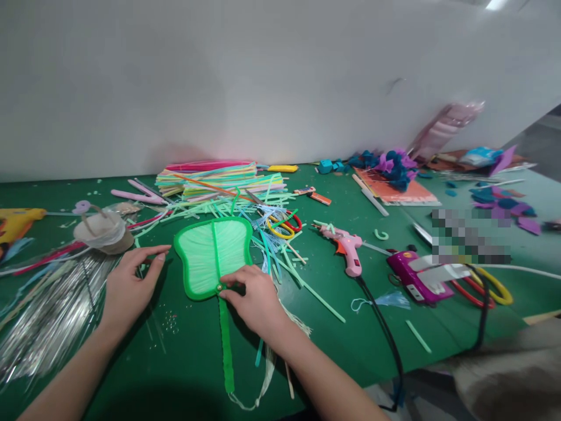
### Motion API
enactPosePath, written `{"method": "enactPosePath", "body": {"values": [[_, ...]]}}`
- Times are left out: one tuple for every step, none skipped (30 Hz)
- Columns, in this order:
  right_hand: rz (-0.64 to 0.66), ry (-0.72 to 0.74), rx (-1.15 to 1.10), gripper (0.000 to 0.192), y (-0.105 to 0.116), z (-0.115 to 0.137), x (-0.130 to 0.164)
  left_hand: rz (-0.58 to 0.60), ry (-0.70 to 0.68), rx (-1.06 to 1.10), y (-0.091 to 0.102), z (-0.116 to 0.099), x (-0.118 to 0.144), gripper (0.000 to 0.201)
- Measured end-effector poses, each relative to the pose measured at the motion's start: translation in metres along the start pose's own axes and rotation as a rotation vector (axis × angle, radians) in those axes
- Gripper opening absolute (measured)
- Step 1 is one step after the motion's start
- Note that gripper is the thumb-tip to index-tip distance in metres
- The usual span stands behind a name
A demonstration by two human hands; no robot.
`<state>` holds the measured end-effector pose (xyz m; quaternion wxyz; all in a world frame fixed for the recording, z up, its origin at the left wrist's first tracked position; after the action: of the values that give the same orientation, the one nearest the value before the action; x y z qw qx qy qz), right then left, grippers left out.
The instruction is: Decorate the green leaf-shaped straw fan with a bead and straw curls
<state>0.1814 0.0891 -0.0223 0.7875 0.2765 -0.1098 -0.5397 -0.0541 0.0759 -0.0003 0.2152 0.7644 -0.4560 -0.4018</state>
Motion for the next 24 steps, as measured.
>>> {"method": "enactPosePath", "body": {"values": [[0.006, -0.001, 0.000, 0.021, 0.000, 0.000, 0.000, -0.003, 0.006, -0.003, 0.000, 0.000, 0.000, 0.022], [0.008, -0.004, 0.000, 0.023, 0.001, 0.000, 0.001, -0.006, 0.011, -0.001, 0.001, 0.000, 0.000, 0.022], [0.007, -0.006, -0.003, 0.025, 0.001, 0.000, 0.001, -0.010, 0.018, 0.003, 0.001, 0.001, -0.001, 0.024], [0.001, -0.007, -0.006, 0.026, 0.003, -0.001, 0.002, -0.015, 0.029, 0.006, 0.001, 0.002, -0.001, 0.025], [-0.010, -0.006, -0.011, 0.027, 0.004, -0.001, 0.002, -0.018, 0.040, 0.006, 0.001, 0.003, -0.001, 0.028], [-0.025, -0.004, -0.019, 0.028, 0.006, -0.001, 0.003, -0.018, 0.052, 0.003, 0.000, 0.005, -0.001, 0.030], [-0.043, -0.002, -0.028, 0.028, 0.008, -0.002, 0.003, -0.013, 0.064, -0.004, -0.001, 0.007, -0.001, 0.033], [-0.066, 0.000, -0.041, 0.027, 0.010, -0.002, 0.003, -0.001, 0.076, -0.012, -0.003, 0.010, -0.001, 0.036], [-0.092, 0.003, -0.057, 0.025, 0.012, -0.002, 0.003, 0.014, 0.085, -0.020, -0.006, 0.014, -0.001, 0.037], [-0.121, 0.004, -0.072, 0.023, 0.015, -0.002, 0.004, 0.031, 0.089, -0.024, -0.009, 0.017, -0.001, 0.039], [-0.153, 0.005, -0.085, 0.020, 0.018, -0.003, 0.004, 0.046, 0.089, -0.026, -0.011, 0.020, -0.001, 0.040], [-0.186, 0.007, -0.093, 0.018, 0.021, -0.002, 0.004, 0.059, 0.087, -0.030, -0.013, 0.023, -0.001, 0.040], [-0.217, 0.010, -0.099, 0.016, 0.024, -0.002, 0.005, 0.069, 0.081, -0.034, -0.015, 0.026, -0.001, 0.041], [-0.245, 0.013, -0.102, 0.015, 0.026, -0.001, 0.005, 0.076, 0.076, -0.040, -0.016, 0.028, -0.002, 0.041], [-0.267, 0.014, -0.105, 0.015, 0.029, 0.000, 0.005, 0.081, 0.072, -0.049, -0.016, 0.030, -0.004, 0.042], [-0.284, 0.012, -0.108, 0.016, 0.031, 0.001, 0.006, 0.086, 0.070, -0.061, -0.015, 0.031, -0.006, 0.043], [-0.296, 0.011, -0.112, 0.017, 0.034, 0.002, 0.006, 0.090, 0.068, -0.076, -0.014, 0.032, -0.009, 0.044], [-0.305, 0.009, -0.117, 0.017, 0.035, 0.002, 0.006, 0.096, 0.065, -0.095, -0.013, 0.032, -0.012, 0.045], [-0.315, 0.008, -0.122, 0.018, 0.037, 0.003, 0.007, 0.104, 0.060, -0.117, -0.011, 0.032, -0.017, 0.046], [-0.326, 0.007, -0.128, 0.018, 0.038, 0.004, 0.007, 0.114, 0.053, -0.142, -0.010, 0.032, -0.021, 0.047], [-0.337, 0.009, -0.135, 0.019, 0.040, 0.005, 0.008, 0.127, 0.043, -0.166, -0.010, 0.031, -0.026, 0.048], [-0.347, 0.012, -0.141, 0.019, 0.041, 0.005, 0.008, 0.140, 0.031, -0.189, -0.010, 0.030, -0.032, 0.047], [-0.354, 0.015, -0.147, 0.019, 0.041, 0.006, 0.009, 0.154, 0.016, -0.208, -0.011, 0.029, -0.037, 0.045], [-0.357, 0.020, -0.152, 0.020, 0.041, 0.007, 0.009, 0.165, 0.002, -0.225, -0.013, 0.028, -0.042, 0.043]]}}
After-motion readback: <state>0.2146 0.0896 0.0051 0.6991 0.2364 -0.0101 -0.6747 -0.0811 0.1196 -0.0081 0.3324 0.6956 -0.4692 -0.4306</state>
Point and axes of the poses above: each hand's wrist, its own x-axis away from the middle knuckle, its own y-axis out of the back of the hand, z = x × y, the point moved 6 cm from there along -x, towards the middle knuckle, and after that the axes turned 5 degrees about y, right-handed, at the moved point
